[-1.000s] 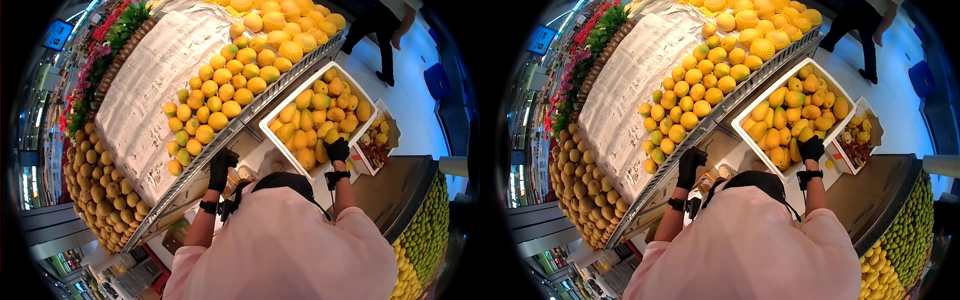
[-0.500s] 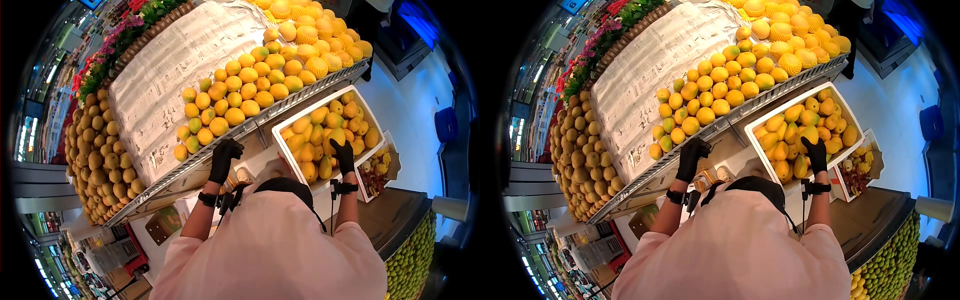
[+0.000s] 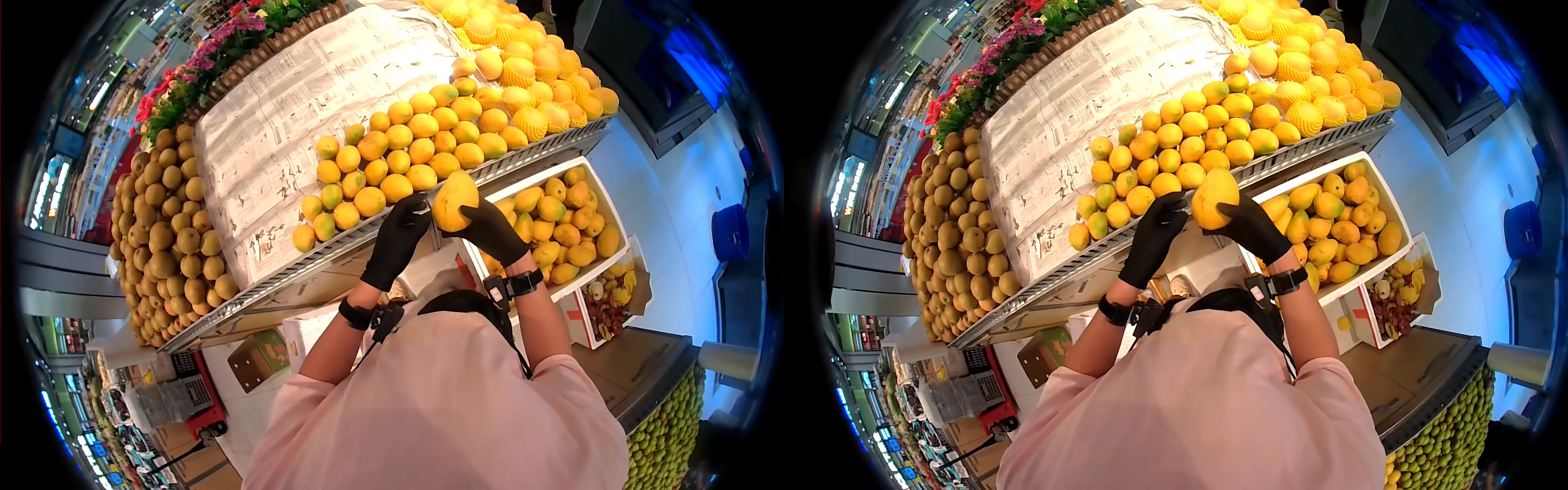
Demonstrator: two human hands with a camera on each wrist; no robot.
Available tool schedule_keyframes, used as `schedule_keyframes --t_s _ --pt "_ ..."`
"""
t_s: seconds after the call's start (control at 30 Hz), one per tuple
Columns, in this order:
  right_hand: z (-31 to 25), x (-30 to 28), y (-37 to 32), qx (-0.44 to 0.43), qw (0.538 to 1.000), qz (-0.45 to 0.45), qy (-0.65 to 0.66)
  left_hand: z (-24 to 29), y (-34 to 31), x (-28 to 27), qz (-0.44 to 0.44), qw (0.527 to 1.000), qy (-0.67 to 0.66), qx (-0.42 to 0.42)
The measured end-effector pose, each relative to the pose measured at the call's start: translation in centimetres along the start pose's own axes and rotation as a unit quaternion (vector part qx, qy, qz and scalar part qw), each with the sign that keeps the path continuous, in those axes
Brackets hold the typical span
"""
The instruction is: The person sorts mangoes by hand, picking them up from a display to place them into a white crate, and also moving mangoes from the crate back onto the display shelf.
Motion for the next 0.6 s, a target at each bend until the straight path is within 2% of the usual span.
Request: schedule_keyframes --t_s 0.1,0.2,0.3,0.4,0.5,0.53,0.6 --pt "0.0 2.1 0.1 0.012 0.999 -0.029 -0.018 -0.1 -0.1 0.4 -0.002 1.000 -0.017 -0.008" --pt "0.1 2.7 0.1 0.003 0.997 -0.019 -0.074 -0.9 -0.7 -0.2 0.056 0.998 -0.009 -0.009" --pt "0.0 2.6 0.5 -0.044 0.987 0.013 -0.152 -0.4 -1.2 -0.1 0.052 0.995 0.086 0.023" --pt "-0.8 3.1 0.7 -0.098 0.942 0.058 -0.316 0.2 -1.4 0.4 0.081 0.990 0.104 0.045" --pt "-0.5 3.0 1.4 -0.131 0.914 0.095 -0.371 1.3 -1.1 0.8 0.086 0.989 0.060 0.100" --pt "-0.4 2.8 1.7 -0.151 0.896 0.092 -0.407 1.0 -1.1 0.8 0.081 0.992 0.037 0.087" --pt "-0.4 3.5 1.1 -0.124 0.932 0.093 -0.328 0.3 -0.7 1.0 0.071 0.995 -0.010 0.061"
Point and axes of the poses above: each hand's wrist, its own y-axis towards the middle knuckle, its own x-axis out of the palm, z = x × y, the point moved 7 cm from there along y, towards the middle knuckle, and after that the axes turned 4 degrees about x, right-handed, at the moved point
